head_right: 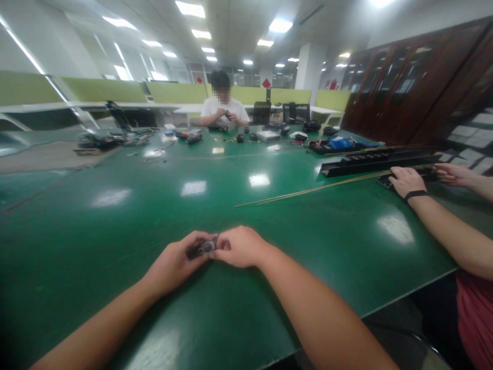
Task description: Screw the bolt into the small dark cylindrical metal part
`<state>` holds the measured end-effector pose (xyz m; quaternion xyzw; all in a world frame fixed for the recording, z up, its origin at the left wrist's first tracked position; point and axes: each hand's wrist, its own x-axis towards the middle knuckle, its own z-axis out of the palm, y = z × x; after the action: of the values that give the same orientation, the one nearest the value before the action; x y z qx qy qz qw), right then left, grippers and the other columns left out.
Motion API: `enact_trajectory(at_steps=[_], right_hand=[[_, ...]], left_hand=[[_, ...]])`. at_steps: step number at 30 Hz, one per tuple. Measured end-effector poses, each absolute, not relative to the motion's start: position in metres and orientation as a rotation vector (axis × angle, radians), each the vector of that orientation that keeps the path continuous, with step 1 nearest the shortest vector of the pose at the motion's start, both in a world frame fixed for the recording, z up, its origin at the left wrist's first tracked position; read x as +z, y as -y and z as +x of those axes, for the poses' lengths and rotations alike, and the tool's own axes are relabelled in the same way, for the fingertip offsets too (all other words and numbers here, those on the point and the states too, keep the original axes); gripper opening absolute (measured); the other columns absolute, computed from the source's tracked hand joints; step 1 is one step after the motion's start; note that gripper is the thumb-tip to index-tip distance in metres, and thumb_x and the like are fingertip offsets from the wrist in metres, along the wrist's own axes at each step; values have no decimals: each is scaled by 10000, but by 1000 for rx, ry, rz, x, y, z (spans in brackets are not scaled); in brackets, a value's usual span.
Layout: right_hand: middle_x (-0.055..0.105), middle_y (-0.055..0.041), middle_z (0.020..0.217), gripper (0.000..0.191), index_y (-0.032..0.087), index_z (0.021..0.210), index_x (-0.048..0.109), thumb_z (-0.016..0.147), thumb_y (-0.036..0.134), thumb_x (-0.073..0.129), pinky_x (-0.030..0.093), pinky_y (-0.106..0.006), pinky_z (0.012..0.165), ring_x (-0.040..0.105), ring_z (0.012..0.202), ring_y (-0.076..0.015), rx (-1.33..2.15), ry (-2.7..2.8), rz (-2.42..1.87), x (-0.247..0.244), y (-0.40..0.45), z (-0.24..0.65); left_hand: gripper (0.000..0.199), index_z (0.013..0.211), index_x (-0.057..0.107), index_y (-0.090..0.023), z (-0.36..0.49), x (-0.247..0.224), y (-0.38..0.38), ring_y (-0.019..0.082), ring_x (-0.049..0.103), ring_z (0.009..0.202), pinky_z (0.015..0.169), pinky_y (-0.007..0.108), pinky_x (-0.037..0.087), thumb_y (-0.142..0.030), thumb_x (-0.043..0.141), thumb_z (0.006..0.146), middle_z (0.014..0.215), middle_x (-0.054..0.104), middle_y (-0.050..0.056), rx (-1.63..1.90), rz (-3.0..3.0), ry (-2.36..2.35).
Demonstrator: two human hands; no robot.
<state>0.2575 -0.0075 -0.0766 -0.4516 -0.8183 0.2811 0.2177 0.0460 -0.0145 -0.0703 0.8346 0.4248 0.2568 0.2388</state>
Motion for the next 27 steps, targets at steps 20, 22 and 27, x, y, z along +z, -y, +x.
enact_trajectory(at_steps=[20, 22, 27], right_hand=[[699, 1, 758, 306, 208, 891, 754, 900, 488, 629, 309, -224, 566, 561, 640, -112, 762, 2294, -1237, -76, 7, 258], [702, 2, 763, 301, 208, 888, 752, 898, 484, 631, 309, -223, 566, 566, 645, -111, 754, 2290, -1236, -77, 6, 258], [720, 1, 784, 262, 207, 880, 744, 894, 447, 639, 305, -222, 557, 582, 654, -115, 756, 2279, -1228, -78, 6, 258]], left_hand=[[374, 1166, 628, -247, 45, -73, 12, 228, 700, 990, 890, 329, 566, -486, 598, 880, 1120, 721, 49, 686, 2285, -1216], [366, 1162, 624, -242, 45, -73, 12, 228, 699, 996, 900, 335, 565, -477, 593, 883, 1119, 721, 54, 685, 2286, -1214], [344, 1172, 610, -222, 45, -72, 12, 221, 697, 1008, 914, 339, 564, -422, 574, 894, 1136, 712, 68, 705, 2293, -1162]])
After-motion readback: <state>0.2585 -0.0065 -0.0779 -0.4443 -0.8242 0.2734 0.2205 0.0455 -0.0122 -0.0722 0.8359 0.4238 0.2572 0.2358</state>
